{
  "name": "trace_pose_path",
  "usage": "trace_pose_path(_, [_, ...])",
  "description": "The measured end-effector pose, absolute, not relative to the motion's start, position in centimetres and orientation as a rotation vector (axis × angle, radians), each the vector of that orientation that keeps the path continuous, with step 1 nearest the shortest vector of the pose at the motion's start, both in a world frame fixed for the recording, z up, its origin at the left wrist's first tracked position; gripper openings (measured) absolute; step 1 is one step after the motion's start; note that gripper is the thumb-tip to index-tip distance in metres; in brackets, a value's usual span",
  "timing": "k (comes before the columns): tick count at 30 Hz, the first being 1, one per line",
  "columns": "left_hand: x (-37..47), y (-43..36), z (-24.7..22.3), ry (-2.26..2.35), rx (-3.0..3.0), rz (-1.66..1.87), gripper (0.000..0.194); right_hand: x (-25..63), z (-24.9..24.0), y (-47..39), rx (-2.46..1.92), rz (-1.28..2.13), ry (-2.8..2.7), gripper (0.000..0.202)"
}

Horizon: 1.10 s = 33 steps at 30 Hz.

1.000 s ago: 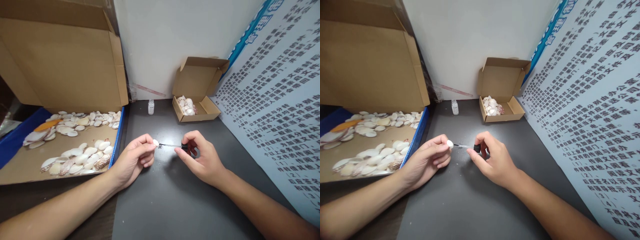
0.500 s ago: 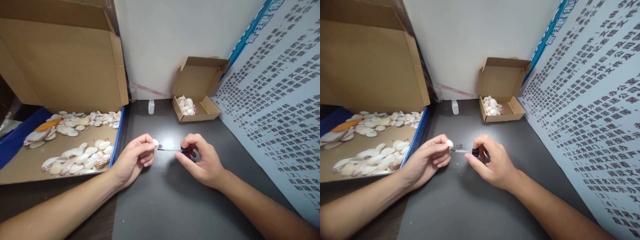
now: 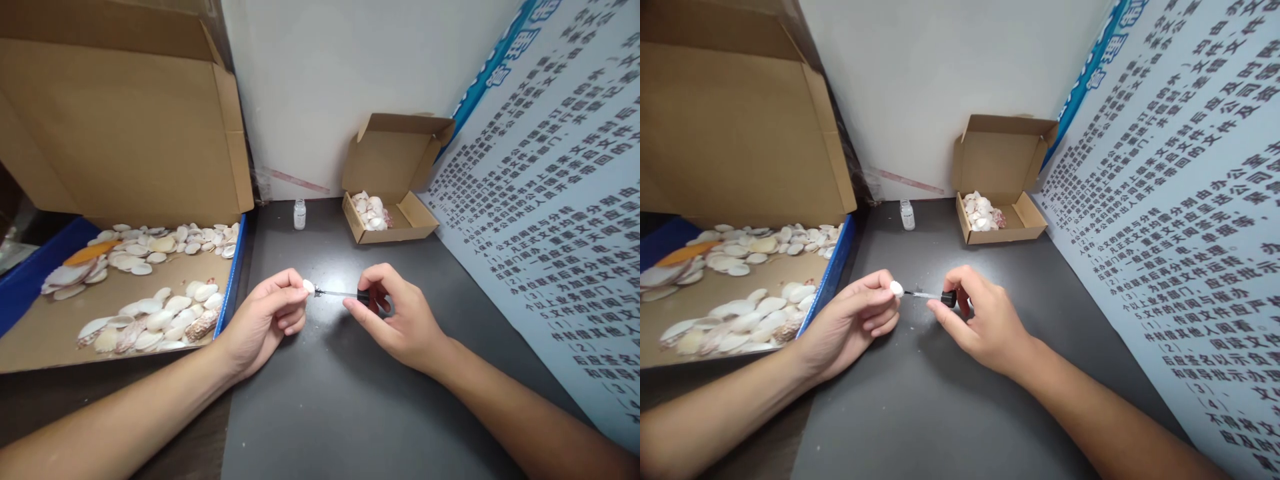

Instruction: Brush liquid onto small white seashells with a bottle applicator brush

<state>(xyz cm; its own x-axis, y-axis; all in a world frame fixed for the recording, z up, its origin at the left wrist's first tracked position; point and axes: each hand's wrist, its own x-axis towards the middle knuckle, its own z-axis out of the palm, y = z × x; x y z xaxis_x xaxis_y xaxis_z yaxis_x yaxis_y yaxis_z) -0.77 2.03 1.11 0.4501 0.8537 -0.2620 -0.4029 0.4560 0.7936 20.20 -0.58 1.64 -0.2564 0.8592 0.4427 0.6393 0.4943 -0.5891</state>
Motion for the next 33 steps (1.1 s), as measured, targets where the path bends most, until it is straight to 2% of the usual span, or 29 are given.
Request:
trace_pose_path(15, [-0.83, 2.07, 0.81, 0.722, 0.728, 0.856, 0.017, 20.25, 1.79, -0.75, -1.172, 0.328, -1.951, 0.02])
trace_pose_path(23, [-0.89, 2.06, 0.87, 0.721, 0.722, 0.859, 0.018, 20.2, 1.94, -0.51, -1.308, 0.295, -2.016, 0.019])
trace_pose_path(33, [-0.87, 2.09, 0.95, 0.713, 0.733, 0.858, 0.019, 20.28, 1.64, -0.92, -1.154, 0.378, -1.992, 0.02])
